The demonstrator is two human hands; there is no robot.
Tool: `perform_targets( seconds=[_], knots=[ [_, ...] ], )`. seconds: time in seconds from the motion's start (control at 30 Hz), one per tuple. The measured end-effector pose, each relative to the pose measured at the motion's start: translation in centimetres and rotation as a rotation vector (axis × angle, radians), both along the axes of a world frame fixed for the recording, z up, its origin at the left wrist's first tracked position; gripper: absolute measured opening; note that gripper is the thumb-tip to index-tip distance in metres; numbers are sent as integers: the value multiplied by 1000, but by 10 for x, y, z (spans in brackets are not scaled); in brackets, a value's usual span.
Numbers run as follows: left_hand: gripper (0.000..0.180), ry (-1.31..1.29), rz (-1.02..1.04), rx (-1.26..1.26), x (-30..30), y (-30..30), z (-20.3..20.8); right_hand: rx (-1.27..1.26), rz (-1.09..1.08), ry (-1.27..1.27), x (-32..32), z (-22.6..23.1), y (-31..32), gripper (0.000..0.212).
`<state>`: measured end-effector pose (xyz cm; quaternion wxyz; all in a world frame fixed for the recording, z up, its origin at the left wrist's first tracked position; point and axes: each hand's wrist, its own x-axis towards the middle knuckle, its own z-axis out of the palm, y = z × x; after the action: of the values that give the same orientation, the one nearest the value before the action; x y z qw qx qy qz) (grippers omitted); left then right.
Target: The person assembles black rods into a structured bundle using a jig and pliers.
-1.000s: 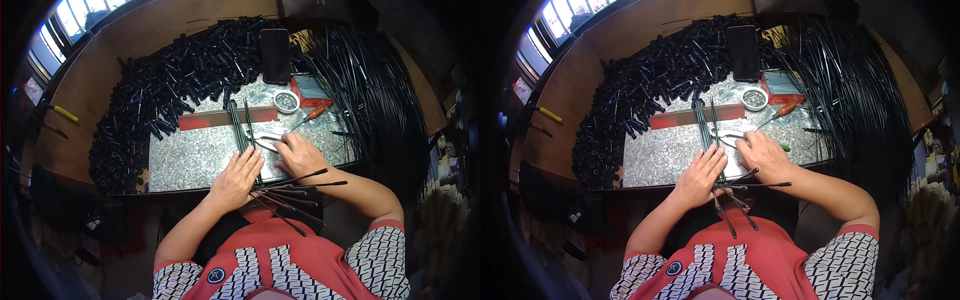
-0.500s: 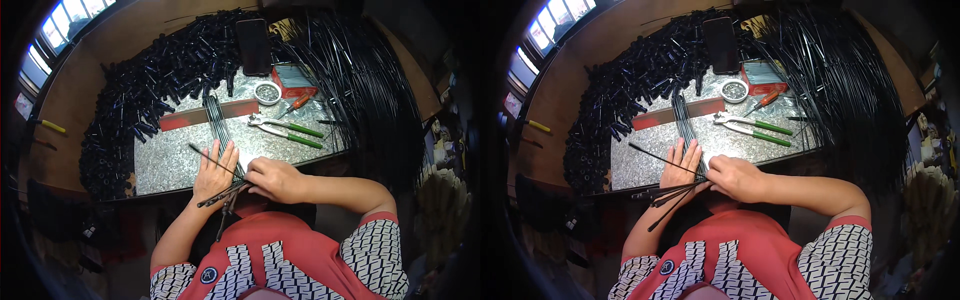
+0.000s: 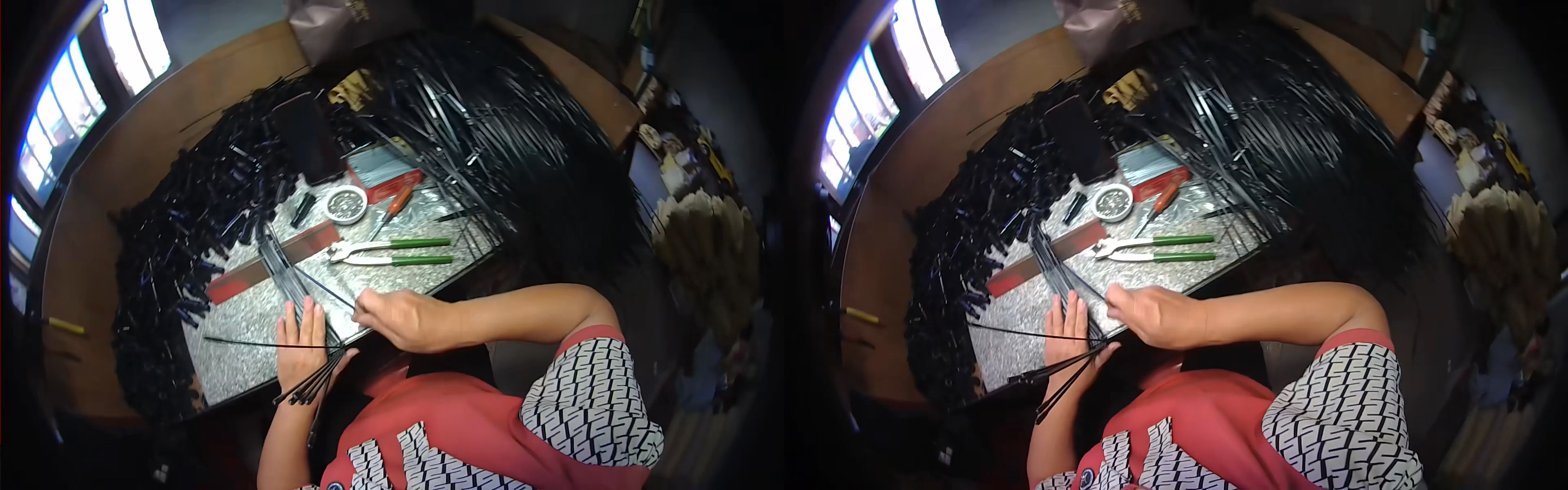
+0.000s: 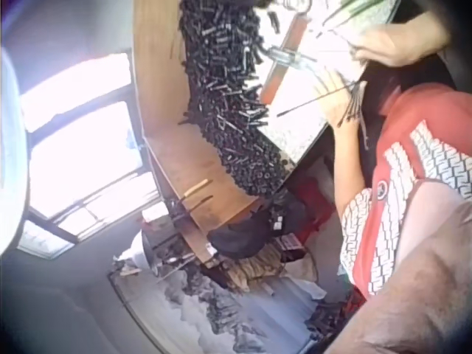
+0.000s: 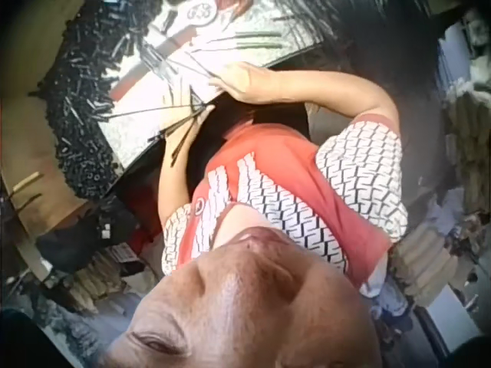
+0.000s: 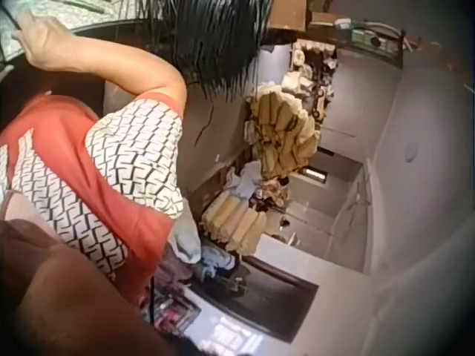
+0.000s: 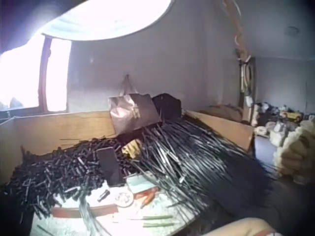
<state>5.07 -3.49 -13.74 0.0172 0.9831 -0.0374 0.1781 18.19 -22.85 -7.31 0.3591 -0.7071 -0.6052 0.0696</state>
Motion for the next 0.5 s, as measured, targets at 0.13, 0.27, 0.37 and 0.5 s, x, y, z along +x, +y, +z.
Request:
perform_targets(
  seconds=[0.13,0.27,0.37,0.5],
  knots=[
    [88,62,-59,-8,3,-2,5,162,-272,684,33,53,-23,17],
    [87,106,-42,-14,6,-3,4,290,-392,720,84,101,-50,18],
    [87,95,-26,0,5,-3,2,400,-441,633,116,134,-71,18],
    [86,109,-19,-54,5,-4,6,544,-632,340,167,188,-124,25]
  ],
)
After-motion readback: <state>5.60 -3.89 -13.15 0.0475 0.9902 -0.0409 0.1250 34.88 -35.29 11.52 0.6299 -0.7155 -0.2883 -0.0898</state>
